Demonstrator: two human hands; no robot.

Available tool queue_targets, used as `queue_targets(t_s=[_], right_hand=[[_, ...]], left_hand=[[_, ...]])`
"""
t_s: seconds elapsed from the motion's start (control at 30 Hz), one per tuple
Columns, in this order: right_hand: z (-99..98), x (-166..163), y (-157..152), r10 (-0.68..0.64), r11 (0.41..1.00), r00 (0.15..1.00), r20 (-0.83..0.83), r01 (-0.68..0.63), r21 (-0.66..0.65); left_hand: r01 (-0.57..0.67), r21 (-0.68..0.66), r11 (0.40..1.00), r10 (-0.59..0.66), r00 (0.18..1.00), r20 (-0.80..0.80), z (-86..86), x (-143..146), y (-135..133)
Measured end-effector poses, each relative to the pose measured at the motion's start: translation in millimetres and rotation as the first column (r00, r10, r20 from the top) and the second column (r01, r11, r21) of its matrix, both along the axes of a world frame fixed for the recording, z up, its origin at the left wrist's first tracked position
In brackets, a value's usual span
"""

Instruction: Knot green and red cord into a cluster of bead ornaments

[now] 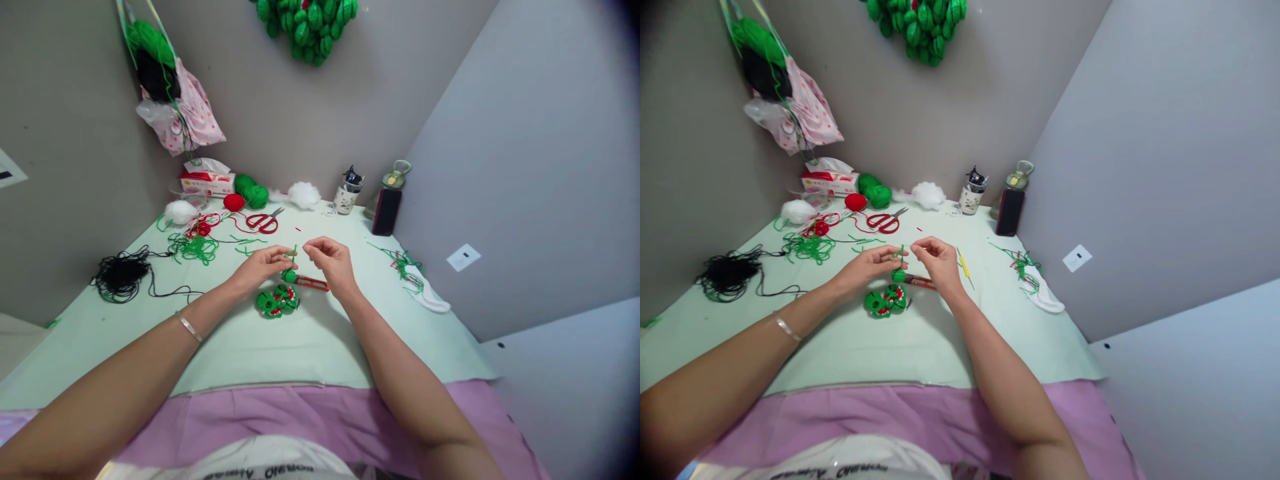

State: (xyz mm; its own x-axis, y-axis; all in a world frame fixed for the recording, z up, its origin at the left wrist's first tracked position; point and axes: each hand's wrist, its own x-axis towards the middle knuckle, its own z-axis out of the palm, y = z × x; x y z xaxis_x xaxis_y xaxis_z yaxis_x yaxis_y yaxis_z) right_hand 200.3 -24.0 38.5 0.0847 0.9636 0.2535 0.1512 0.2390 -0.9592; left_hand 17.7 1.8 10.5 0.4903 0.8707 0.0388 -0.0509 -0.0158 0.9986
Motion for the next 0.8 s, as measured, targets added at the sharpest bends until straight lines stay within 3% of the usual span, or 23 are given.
queue_targets(t_s=[0.2, 0.37, 0.53, 0.7, 0.8], right_hand=[[5.9, 9.4, 1.4, -0.06, 0.996, 0.994, -0.091, 0.065, 0.057], [1.5, 5.8, 0.0, -0.015, 0.997, 0.999, 0.034, 0.013, 0.073], [-5.9, -2.4, -3.3, 0.099, 0.989, 0.992, 0.084, -0.107, 0.101], [-1.8, -1.7, -2.5, 0.153, 0.988, 0.985, -0.079, -0.15, 0.049], [1.5, 3.0, -1.1, 0.224, 0.972, 0.938, -0.266, -0.235, -0.013]], left_hand=[[-0.026, 0.081, 0.996, 0.035, 0.994, -0.101, -17.0, 1.1, 7.9], [-0.118, 0.153, 0.981, 0.129, 0.989, -0.065, -4.4, 0.9, 3.1], [-0.092, 0.156, 0.983, 0.089, 0.996, 0.028, 7.3, 1.4, -3.2], [-0.053, 0.113, 0.992, 0.054, 0.999, -0.006, 9.6, 4.7, -8.0], [0.039, 0.162, 0.986, -0.019, 0.992, -0.122, 15.0, 0.0, -7.9]])
